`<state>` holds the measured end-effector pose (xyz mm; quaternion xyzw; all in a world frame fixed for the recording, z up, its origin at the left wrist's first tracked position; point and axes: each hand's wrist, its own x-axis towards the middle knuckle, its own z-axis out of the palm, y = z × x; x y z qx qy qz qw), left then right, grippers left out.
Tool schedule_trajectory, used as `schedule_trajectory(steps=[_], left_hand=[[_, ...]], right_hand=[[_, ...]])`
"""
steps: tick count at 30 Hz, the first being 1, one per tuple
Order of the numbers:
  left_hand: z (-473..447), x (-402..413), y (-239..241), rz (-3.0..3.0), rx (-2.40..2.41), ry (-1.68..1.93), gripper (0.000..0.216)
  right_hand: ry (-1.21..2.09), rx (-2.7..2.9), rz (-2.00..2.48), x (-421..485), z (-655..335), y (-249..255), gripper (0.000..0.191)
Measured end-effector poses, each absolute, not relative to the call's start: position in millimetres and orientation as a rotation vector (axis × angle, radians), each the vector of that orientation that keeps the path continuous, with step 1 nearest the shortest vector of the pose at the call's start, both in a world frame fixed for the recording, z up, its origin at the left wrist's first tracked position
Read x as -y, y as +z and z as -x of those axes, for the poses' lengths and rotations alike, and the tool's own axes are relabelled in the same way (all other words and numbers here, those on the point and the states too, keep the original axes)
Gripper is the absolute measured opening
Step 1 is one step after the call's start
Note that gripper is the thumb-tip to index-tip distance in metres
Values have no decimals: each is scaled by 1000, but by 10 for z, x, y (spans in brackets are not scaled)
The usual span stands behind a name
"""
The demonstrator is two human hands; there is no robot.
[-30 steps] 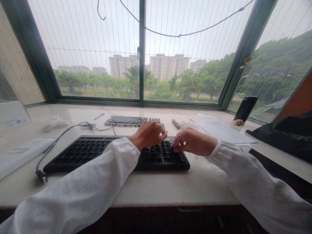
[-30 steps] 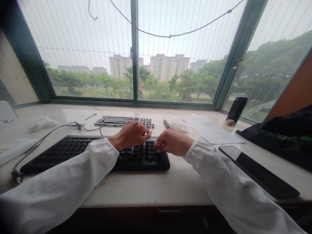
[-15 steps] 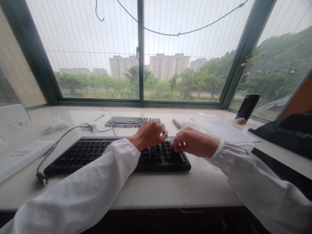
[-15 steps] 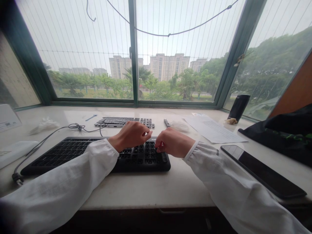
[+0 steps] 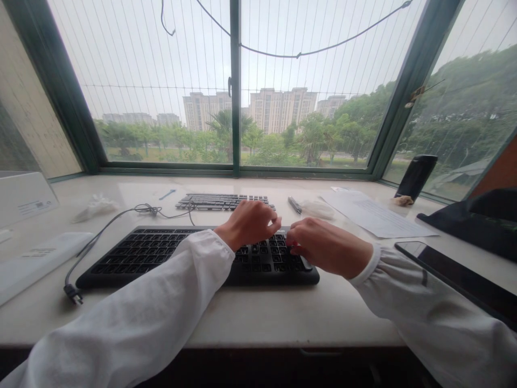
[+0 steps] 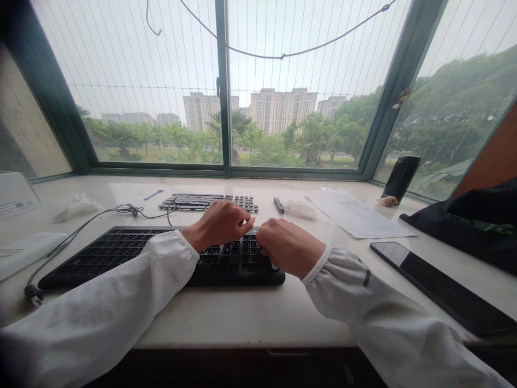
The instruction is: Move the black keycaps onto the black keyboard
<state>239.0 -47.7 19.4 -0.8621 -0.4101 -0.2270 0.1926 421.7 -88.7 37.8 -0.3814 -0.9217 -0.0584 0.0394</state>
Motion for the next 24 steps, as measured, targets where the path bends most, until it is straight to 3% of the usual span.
schedule_trajectory(steps=[11,24], left_hand=[[-2361,457,171,2445,1126,-607,43],[-2343,441,163,2456,1074,-670,41]], right_hand=[[194,2772,1122,737,-4341,430,16],[147,2751,1074,745,-4342,410,14]])
